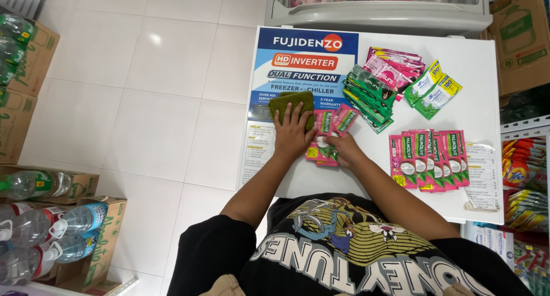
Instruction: The person moves from a shelf to a white chest freezer and wipes the top surface with a green cloth. They repeatedly pick up stacks of small pink and green sachets, wipe the surface underneath, and place the sachets back down in organized piles.
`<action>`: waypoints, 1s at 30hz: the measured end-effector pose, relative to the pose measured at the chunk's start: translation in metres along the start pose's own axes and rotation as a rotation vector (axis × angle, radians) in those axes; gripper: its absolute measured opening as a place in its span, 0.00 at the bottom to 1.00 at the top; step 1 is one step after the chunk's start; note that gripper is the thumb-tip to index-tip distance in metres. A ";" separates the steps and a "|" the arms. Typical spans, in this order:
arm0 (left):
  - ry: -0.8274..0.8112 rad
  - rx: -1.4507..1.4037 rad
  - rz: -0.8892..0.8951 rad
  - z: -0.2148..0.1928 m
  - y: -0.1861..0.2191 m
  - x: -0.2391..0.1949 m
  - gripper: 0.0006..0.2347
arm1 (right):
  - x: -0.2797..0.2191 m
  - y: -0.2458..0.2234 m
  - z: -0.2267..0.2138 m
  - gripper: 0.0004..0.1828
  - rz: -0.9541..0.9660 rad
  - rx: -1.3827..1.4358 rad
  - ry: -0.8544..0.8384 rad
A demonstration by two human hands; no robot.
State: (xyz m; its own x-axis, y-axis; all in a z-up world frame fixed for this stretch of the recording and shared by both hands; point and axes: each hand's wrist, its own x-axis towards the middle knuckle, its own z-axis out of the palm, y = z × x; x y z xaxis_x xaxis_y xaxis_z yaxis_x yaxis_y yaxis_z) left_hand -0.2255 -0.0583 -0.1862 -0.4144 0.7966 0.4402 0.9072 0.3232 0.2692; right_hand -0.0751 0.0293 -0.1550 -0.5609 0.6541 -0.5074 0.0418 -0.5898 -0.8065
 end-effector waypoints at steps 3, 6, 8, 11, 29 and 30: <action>-0.017 0.007 0.024 0.000 0.011 -0.009 0.22 | -0.016 -0.007 -0.029 0.21 0.025 0.017 0.029; -0.039 -0.014 0.052 -0.006 0.030 -0.019 0.21 | -0.025 -0.006 -0.067 0.26 0.029 0.082 0.022; -0.060 -0.030 0.074 -0.011 0.045 -0.030 0.21 | 0.008 0.058 -0.151 0.28 0.023 0.202 -0.036; -0.103 -0.043 0.134 -0.013 0.067 -0.041 0.21 | -0.055 -0.011 -0.110 0.28 0.009 0.372 -0.131; -0.271 -0.084 0.297 0.003 0.153 -0.062 0.26 | -0.165 -0.069 -0.161 0.31 0.038 0.540 -0.304; -0.274 -0.079 0.294 0.002 0.152 -0.062 0.26 | -0.166 -0.070 -0.164 0.32 0.025 0.536 -0.348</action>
State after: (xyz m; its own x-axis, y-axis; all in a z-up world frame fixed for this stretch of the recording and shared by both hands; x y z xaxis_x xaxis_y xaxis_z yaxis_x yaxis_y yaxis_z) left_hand -0.0619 -0.0579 -0.1747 -0.0936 0.9593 0.2665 0.9713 0.0292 0.2360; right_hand 0.1501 0.0401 -0.0638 -0.8045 0.4981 -0.3237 -0.3105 -0.8171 -0.4858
